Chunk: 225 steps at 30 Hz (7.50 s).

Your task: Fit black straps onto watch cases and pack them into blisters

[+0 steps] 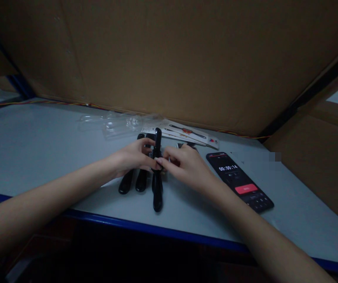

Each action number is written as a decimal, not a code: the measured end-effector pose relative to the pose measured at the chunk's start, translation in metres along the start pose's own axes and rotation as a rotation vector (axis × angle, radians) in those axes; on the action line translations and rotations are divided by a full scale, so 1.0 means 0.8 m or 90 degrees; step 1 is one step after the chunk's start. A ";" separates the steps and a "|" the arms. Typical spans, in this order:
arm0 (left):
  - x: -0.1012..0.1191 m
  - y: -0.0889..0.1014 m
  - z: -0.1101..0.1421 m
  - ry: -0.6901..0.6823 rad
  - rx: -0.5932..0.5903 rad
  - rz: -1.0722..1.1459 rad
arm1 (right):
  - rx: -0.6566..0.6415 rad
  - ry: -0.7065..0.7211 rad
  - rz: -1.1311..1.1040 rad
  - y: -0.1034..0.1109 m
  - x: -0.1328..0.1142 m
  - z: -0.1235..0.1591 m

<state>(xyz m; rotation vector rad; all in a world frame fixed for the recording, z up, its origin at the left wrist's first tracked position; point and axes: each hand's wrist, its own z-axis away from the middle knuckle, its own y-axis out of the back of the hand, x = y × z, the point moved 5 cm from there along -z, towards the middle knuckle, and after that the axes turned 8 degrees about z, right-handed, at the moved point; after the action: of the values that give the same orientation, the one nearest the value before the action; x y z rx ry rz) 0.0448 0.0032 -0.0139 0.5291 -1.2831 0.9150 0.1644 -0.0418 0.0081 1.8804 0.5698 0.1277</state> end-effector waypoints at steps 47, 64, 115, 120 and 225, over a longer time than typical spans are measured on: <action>0.001 -0.001 0.001 0.003 0.000 -0.010 | -0.010 0.024 -0.101 0.014 0.008 0.003; 0.003 -0.002 0.002 -0.003 0.015 -0.009 | -0.027 -0.010 -0.055 0.009 0.020 0.001; 0.006 -0.003 -0.002 0.017 -0.060 0.252 | -0.007 0.071 0.004 0.012 0.046 0.004; 0.003 -0.001 -0.004 0.020 -0.048 0.247 | -0.020 0.073 -0.012 0.010 0.046 0.003; 0.101 0.114 -0.022 -0.442 0.207 -0.799 | 0.037 -0.353 -0.666 -0.012 0.043 -0.001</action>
<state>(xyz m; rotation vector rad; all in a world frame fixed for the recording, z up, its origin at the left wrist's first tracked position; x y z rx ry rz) -0.0179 0.0904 0.0464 1.7506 -1.0596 -0.1780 0.1910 -0.0235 -0.0063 1.3642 1.0733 -1.0574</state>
